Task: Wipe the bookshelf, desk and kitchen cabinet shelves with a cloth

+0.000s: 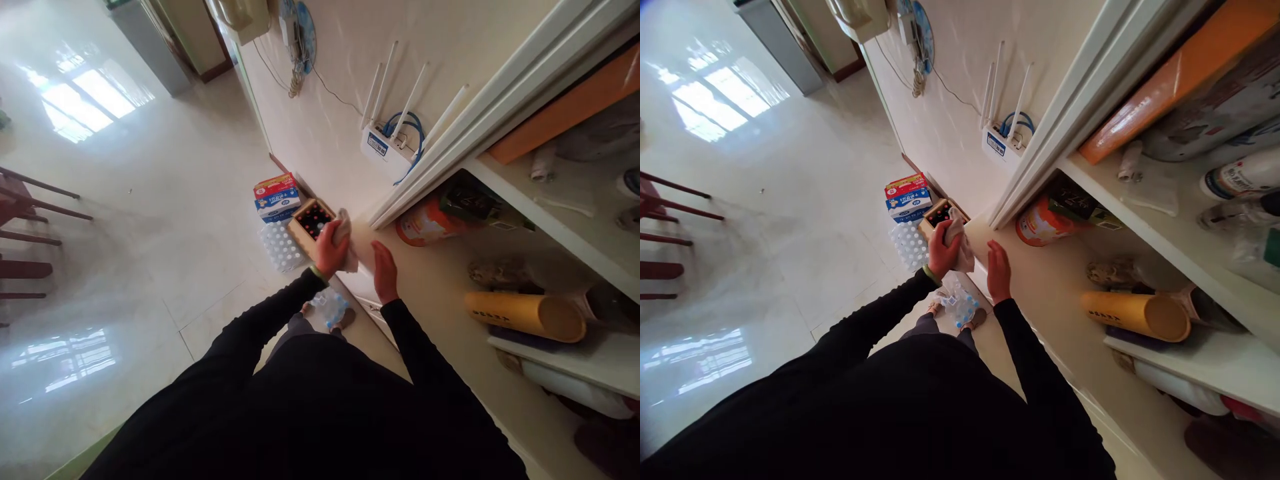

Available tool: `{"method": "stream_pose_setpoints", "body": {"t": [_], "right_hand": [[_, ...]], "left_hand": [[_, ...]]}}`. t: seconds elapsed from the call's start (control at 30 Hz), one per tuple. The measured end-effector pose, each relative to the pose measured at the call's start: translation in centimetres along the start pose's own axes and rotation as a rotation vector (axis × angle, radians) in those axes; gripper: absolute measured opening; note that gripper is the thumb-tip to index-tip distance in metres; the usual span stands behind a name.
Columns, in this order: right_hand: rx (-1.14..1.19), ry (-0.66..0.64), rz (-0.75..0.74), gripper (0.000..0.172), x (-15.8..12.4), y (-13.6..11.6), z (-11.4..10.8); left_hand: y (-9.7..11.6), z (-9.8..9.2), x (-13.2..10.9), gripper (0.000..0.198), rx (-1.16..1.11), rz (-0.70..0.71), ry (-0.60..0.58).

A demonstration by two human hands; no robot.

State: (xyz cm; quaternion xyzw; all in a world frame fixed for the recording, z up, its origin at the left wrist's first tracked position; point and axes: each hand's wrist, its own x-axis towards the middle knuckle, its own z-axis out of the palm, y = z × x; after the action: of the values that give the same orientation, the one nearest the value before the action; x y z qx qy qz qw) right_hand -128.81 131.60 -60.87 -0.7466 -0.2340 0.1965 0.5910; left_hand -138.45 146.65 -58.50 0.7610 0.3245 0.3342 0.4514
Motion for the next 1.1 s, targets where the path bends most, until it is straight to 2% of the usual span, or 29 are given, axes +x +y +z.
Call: {"method": "stream_pose_setpoints", "body": {"t": [0.1, 0.13, 0.17, 0.27, 0.37, 0.5, 0.63, 0.7, 0.8, 0.9, 0.97, 1.03, 1.1], "right_hand": [[-0.305, 0.138, -0.2, 0.058, 0.9, 2.5, -3.2], [-0.378, 0.151, -0.245, 0.057, 1.2, 3.4, -4.1], [-0.445, 0.152, -0.285, 0.056, 1.4, 4.2, -4.8], [-0.616, 0.084, -0.377, 0.054, 1.9, 6.2, -5.9], [-0.723, 0.027, -0.451, 0.052, 2.1, 7.4, -6.0], [-0.758, 0.052, -0.504, 0.049, 2.2, 8.0, -6.2], [-0.757, 0.067, -0.519, 0.047, 2.3, 8.1, -6.5], [-0.756, 0.072, -0.523, 0.046, 2.3, 8.0, -6.5], [-0.747, 0.073, -0.526, 0.046, 2.3, 7.9, -6.2], [-0.749, 0.084, -0.522, 0.046, 2.2, 7.7, -6.0], [-0.759, 0.087, -0.524, 0.046, 2.1, 7.6, -6.0], [-0.76, 0.085, -0.539, 0.046, 2.0, 7.7, -6.1], [-0.755, 0.085, -0.547, 0.045, 2.0, 7.7, -6.2]], "left_hand": [[-0.8, 2.5, 0.9, 0.037, 0.102, 0.197, -0.379], [-1.2, 3.6, 0.8, 0.037, 0.14, 0.253, -0.48], [-1.6, 4.5, 0.6, 0.037, 0.177, 0.293, -0.532], [-3.1, 6.4, -0.4, 0.045, 0.27, 0.335, -0.524], [-4.2, 6.2, -0.5, 0.05, 0.366, 0.364, -0.572], [-4.9, 5.0, 1.6, 0.048, 0.458, 0.395, -0.616], [-5.5, 4.9, 4.6, 0.047, 0.475, 0.336, -0.529], [-5.5, 5.2, 5.1, 0.049, 0.492, 0.267, -0.472], [-4.7, 5.9, 3.2, 0.05, 0.527, 0.227, -0.435], [-3.6, 6.1, -0.7, 0.048, 0.521, 0.328, -0.523], [-3.2, 6.0, -2.4, 0.049, 0.516, 0.371, -0.555], [-3.1, 5.7, -2.0, 0.049, 0.523, 0.371, -0.567], [-3.3, 5.4, 0.1, 0.049, 0.532, 0.342, -0.56]]}}
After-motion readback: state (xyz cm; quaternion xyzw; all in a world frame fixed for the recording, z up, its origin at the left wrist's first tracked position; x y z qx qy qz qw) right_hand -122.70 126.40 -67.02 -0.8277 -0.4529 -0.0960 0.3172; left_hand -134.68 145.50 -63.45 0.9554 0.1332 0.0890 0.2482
